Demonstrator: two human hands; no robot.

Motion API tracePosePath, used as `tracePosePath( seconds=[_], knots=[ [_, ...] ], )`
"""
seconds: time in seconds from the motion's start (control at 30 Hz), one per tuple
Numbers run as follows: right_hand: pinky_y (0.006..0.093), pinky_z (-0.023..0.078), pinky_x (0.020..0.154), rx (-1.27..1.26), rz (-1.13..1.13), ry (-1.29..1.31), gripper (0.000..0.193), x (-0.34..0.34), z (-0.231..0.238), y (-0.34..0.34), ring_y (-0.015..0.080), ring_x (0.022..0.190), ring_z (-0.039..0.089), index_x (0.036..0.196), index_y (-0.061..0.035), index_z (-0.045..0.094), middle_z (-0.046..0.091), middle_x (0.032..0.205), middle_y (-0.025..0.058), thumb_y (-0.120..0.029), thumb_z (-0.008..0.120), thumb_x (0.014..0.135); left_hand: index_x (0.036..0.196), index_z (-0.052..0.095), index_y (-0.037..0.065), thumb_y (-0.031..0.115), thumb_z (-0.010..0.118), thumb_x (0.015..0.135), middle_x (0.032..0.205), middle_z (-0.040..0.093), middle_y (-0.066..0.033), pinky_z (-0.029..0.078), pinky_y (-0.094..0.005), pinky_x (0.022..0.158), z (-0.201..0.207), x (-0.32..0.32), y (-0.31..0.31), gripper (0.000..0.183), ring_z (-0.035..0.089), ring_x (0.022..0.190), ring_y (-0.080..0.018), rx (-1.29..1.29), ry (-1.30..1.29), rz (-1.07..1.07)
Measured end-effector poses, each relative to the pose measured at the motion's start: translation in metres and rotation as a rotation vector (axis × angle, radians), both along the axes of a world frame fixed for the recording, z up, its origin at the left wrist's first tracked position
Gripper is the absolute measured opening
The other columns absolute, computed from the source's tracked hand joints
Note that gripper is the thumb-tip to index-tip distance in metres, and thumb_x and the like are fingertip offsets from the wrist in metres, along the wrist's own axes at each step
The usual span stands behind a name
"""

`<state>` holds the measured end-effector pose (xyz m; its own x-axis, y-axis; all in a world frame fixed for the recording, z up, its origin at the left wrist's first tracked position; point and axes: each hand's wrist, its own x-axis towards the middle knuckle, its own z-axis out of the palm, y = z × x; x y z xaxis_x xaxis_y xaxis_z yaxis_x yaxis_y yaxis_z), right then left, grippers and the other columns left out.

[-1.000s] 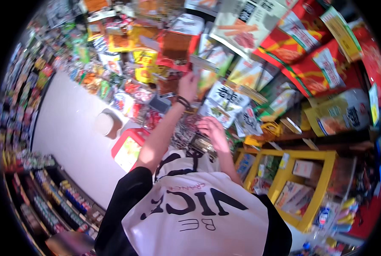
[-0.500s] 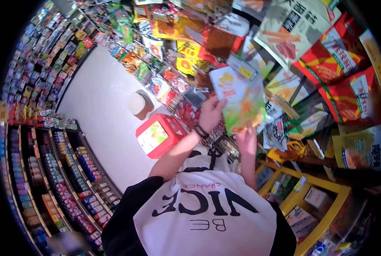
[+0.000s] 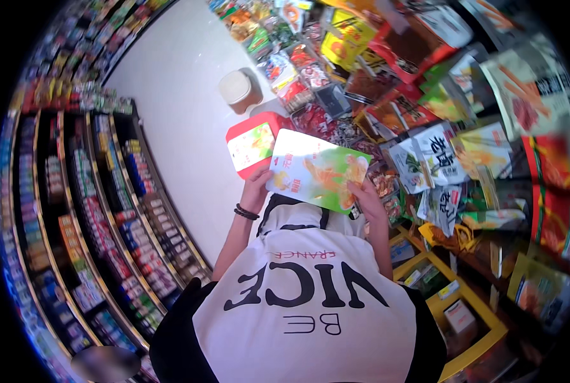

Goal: The person organizes various snack packets on store shelves by picking them up and placing them into a red plastic basket.

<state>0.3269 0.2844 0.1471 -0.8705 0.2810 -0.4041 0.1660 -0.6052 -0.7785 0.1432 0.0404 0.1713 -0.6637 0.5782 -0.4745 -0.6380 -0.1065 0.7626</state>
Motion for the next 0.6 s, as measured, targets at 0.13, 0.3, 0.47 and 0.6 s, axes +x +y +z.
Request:
tracePosePath(
  seconds=[0.13,0.3,0.47,0.6],
  knots=[
    [0.0231,0.045,0.075,-0.012,0.19,-0.144,0.025,-0.048,-0.011,-0.012,0.0079,0.089,0.056,0.11,0.0002,0.053,0.06,0.097,0.0018,-0.012,0.053,0.088,0.12,0.048,-0.003,0.003,0.056,0.082,0.102,0.061,-0.0124,0.05,-0.0261,0.077,-0.01,-0.005,-0.039,0.038,0.061,0.091,-0.0163,-0.202,0.0,-0.02],
    [0.0257,0.047,0.076,-0.068,0.24,-0.18,0.03,-0.113,-0.028,-0.039,0.012,0.094,0.056,0.116,-0.0001,0.048,0.058,0.107,0.0057,-0.01,0.052,0.088,0.125,0.042,-0.002,0.004,0.055,0.084,0.103,0.061,-0.0148,0.05,-0.0265,0.077,-0.025,-0.004,-0.068,0.043,0.062,0.089,-0.0177,-0.088,-0.067,0.296],
    [0.0331,0.047,0.084,-0.248,0.188,-0.18,0.038,-0.173,-0.043,-0.092,0.0186,0.101,0.055,0.122,-0.0048,0.042,0.052,0.117,0.0078,-0.005,0.053,0.086,0.126,0.04,0.002,0.012,0.052,0.088,0.113,0.054,-0.013,0.049,-0.0281,0.08,-0.051,-0.039,-0.066,0.041,0.057,0.099,-0.0176,0.041,-0.229,0.285],
    [0.0355,0.047,0.085,-0.22,0.338,-0.362,0.04,-0.211,-0.076,-0.13,0.0196,0.102,0.055,0.122,-0.0072,0.043,0.054,0.114,0.0063,-0.003,0.056,0.084,0.118,0.044,0.004,0.003,0.056,0.083,0.111,0.052,-0.0091,0.048,-0.0311,0.082,-0.114,-0.072,-0.05,0.037,0.053,0.102,-0.0163,-0.082,-0.213,0.391]
  ],
)
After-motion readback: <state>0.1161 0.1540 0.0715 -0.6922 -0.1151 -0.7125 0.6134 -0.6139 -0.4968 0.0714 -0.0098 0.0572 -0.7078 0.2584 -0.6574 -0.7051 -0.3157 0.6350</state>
